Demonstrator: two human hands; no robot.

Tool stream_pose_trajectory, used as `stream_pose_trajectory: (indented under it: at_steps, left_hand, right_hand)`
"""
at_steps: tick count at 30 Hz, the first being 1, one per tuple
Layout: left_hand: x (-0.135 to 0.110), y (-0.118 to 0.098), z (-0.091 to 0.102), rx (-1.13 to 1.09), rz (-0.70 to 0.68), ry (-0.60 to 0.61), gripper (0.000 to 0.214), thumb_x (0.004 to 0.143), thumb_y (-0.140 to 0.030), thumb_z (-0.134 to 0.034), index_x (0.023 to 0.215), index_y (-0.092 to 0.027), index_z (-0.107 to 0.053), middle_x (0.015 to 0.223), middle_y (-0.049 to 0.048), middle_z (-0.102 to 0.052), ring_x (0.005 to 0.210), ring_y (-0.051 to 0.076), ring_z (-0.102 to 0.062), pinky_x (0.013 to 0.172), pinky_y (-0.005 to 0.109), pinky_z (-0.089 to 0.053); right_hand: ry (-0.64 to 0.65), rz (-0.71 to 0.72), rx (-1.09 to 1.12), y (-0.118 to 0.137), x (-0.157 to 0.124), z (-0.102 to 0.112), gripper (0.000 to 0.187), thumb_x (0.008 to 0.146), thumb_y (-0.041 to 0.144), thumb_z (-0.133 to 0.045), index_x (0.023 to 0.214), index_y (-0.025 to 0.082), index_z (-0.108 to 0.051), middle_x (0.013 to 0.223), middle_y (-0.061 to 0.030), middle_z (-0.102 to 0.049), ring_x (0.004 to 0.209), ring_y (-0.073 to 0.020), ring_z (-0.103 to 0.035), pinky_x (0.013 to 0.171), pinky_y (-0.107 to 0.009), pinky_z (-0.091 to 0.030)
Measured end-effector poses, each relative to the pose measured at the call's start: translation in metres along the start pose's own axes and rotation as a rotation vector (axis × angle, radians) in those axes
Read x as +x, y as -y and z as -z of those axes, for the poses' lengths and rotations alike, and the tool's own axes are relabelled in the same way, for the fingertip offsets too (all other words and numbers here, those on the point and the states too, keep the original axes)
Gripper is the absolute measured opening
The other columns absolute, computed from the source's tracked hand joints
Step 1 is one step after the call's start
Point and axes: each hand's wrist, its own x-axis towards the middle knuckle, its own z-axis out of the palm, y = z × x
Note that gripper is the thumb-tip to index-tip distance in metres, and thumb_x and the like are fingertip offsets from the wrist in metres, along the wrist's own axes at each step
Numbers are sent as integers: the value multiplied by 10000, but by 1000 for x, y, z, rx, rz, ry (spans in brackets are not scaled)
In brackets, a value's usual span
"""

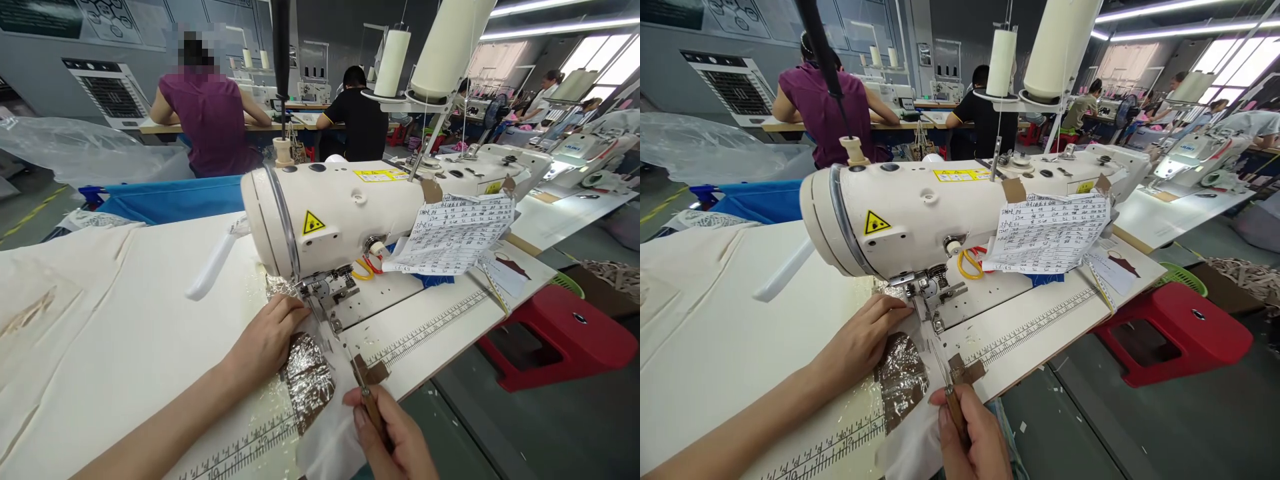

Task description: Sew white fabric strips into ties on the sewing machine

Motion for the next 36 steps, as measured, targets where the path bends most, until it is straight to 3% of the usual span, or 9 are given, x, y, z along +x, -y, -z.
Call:
stream_pose_trajectory:
  at_steps: [7,11,17,24,30,36]
  left_hand:
    - [-1,4,-1,65,-24,6,374,890,55,-370,1170,-97,-566,1108,137,-626,1024,245,-563,827,393,-556]
    - [-2,1,0,146,23,3,345,909,14,-395,1200,-73,-559,1117,159,-618,1071,291,-545,819,432,-547]
    - [-2,-3,3,6,-17,13,302,907,14,-392,1115,-108,-573,1018,110,-629,906,215,-562,763,350,-524]
    - [-4,-4,0,146,35,26,348,892,-12,-389,1194,-75,-552,1117,155,-602,1039,272,-547,835,402,-530]
    - [-2,-8,4,36,31,17,314,880,-5,-390,1116,-108,-570,1057,120,-613,965,230,-560,808,358,-521]
    - [-1,-9,3,182,21,61,320,888,-55,-389,1132,-71,-594,1081,154,-623,966,265,-579,765,379,-527]
  right_hand:
    - [75,-49,94,12,12,-3,409,1000,592,-435,1002,239,-642,639,65,-266,540,-136,-279,515,-277,-196]
    - [129,-20,68,19,21,-1,376,1017,542,-406,1048,228,-612,640,66,-331,560,-145,-338,538,-271,-228]
    - [155,21,-13,30,30,2,319,1009,467,-395,1061,237,-610,713,44,-439,608,-160,-405,562,-263,-294]
    - [144,122,-126,28,43,-2,303,979,399,-399,1083,224,-623,743,7,-530,666,-199,-502,612,-273,-384]
    - [177,136,-147,36,52,-4,336,975,397,-372,1078,185,-612,650,44,-404,561,-183,-417,551,-270,-347]
    - [197,126,-169,41,59,-5,341,977,394,-363,1070,178,-610,653,32,-437,584,-191,-471,551,-272,-350]
